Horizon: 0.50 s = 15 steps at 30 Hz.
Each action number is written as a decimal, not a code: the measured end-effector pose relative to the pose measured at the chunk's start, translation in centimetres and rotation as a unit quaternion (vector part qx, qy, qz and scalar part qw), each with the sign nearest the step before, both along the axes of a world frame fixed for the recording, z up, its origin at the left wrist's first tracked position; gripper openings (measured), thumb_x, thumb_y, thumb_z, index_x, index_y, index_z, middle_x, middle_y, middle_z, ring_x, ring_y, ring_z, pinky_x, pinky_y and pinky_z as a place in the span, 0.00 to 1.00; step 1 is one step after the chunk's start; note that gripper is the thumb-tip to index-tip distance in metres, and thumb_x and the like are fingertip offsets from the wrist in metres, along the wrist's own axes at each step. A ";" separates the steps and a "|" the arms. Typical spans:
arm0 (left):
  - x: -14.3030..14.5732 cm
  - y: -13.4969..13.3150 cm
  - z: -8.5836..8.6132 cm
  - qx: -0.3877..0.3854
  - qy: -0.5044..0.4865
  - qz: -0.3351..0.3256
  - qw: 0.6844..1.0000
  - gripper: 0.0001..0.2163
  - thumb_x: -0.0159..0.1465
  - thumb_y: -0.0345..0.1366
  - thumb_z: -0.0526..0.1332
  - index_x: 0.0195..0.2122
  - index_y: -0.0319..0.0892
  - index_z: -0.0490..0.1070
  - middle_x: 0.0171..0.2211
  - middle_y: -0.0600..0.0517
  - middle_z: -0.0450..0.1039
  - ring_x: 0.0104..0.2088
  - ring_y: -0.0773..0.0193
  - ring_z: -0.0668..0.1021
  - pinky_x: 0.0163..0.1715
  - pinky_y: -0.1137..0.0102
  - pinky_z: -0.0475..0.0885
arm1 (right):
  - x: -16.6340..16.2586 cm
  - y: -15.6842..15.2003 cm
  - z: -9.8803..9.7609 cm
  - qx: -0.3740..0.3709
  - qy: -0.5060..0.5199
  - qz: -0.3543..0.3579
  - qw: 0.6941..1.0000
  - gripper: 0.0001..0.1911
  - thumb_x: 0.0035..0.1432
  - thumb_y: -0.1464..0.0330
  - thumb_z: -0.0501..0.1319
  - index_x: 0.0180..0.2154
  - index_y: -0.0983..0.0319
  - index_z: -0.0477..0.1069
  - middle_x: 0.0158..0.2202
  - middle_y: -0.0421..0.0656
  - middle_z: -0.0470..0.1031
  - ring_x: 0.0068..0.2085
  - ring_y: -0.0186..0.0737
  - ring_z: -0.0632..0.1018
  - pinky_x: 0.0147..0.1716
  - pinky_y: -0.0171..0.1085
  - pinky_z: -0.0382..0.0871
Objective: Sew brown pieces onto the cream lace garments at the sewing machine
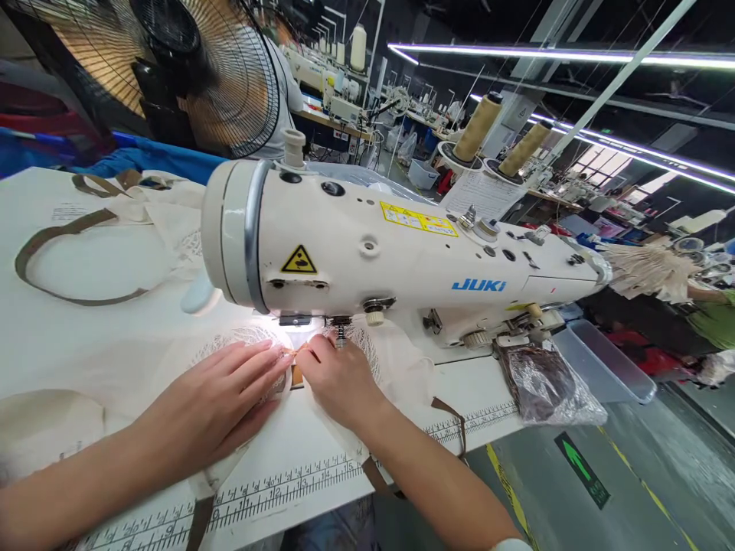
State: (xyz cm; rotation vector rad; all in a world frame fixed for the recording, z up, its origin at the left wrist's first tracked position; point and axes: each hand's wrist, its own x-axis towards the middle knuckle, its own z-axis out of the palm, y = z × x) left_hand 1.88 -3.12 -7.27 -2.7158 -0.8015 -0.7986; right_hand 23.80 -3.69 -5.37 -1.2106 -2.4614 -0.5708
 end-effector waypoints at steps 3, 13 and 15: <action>0.1 -0.1 -0.1 -0.003 -0.004 0.005 1.000 0.16 0.71 0.34 0.53 0.56 0.37 0.70 0.50 0.42 0.75 0.52 0.47 0.75 0.53 0.52 0.72 | 0.1 -0.3 0.2 0.009 0.000 0.025 1.000 0.13 0.68 0.79 0.53 0.35 0.63 0.73 0.30 0.41 0.72 0.35 0.38 0.70 0.34 0.37 0.65; 0.3 -0.1 0.3 0.013 0.003 0.010 1.000 0.15 0.71 0.33 0.53 0.54 0.35 0.71 0.49 0.41 0.76 0.50 0.47 0.75 0.50 0.53 0.74 | 0.4 -2.4 0.6 -0.058 0.020 0.050 0.997 0.16 0.72 0.71 0.52 0.55 0.71 0.70 0.48 0.53 0.77 0.50 0.47 0.74 0.49 0.45 0.74; 0.3 -0.1 0.4 0.018 0.008 0.008 1.000 0.15 0.71 0.33 0.52 0.55 0.34 0.71 0.49 0.40 0.76 0.50 0.47 0.75 0.50 0.52 0.74 | 0.3 -2.5 0.5 -0.065 0.009 0.043 0.997 0.16 0.72 0.70 0.53 0.55 0.71 0.70 0.48 0.53 0.77 0.50 0.48 0.74 0.49 0.45 0.74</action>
